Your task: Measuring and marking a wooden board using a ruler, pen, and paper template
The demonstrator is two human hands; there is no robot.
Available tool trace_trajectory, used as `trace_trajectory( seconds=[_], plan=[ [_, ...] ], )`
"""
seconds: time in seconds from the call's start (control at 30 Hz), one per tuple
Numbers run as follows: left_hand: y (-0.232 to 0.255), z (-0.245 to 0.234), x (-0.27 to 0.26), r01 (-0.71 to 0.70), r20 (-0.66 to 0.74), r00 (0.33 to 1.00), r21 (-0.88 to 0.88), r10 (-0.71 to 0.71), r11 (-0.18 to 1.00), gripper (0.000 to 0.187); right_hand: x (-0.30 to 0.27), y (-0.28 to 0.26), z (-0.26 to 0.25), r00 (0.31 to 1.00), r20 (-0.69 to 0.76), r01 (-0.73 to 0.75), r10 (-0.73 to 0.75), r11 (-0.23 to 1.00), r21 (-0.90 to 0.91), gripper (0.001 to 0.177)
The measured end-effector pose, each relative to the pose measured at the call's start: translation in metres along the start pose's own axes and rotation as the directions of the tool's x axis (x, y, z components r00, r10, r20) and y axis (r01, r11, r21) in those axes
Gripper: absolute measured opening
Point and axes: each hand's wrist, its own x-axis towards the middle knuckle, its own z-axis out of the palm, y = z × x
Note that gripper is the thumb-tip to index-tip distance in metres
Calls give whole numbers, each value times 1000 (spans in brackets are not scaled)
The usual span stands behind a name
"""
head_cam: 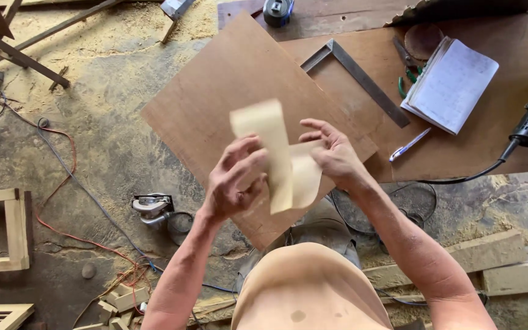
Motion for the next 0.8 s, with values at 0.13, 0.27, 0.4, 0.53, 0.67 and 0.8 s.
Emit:
trace_trajectory(
  seconds=[0.13, 0.27, 0.4, 0.53, 0.67, 0.8],
  plan=[
    [25, -3, 9, -346, -79, 906, 428, 416, 835, 26, 11, 2, -44, 977, -214, 12, -8, 1000, 18, 57],
    [2, 17, -52, -386, -65, 840, 626, 539, 678, 39, -2, 15, -87, 942, -330, -33, 54, 997, 69, 42],
    [-15, 64, -117, -401, 24, 878, 581, 478, 708, 36, -10, 89, -113, 852, -312, 342, -421, 898, -278, 46],
    [-16, 63, -182, -123, 14, 991, 492, 133, 862, 26, -4, 156, -127, 675, -381, 329, -632, 720, -610, 47],
    [2, 35, -201, -46, -40, 995, 604, 88, 795, 10, -5, 173, -124, 605, -467, 243, -645, 708, -663, 48],
    [5, 38, -158, -50, -33, 995, 661, 96, 749, 35, 1, 176, -134, 589, -313, 274, -745, 549, -790, 51]
  ],
)
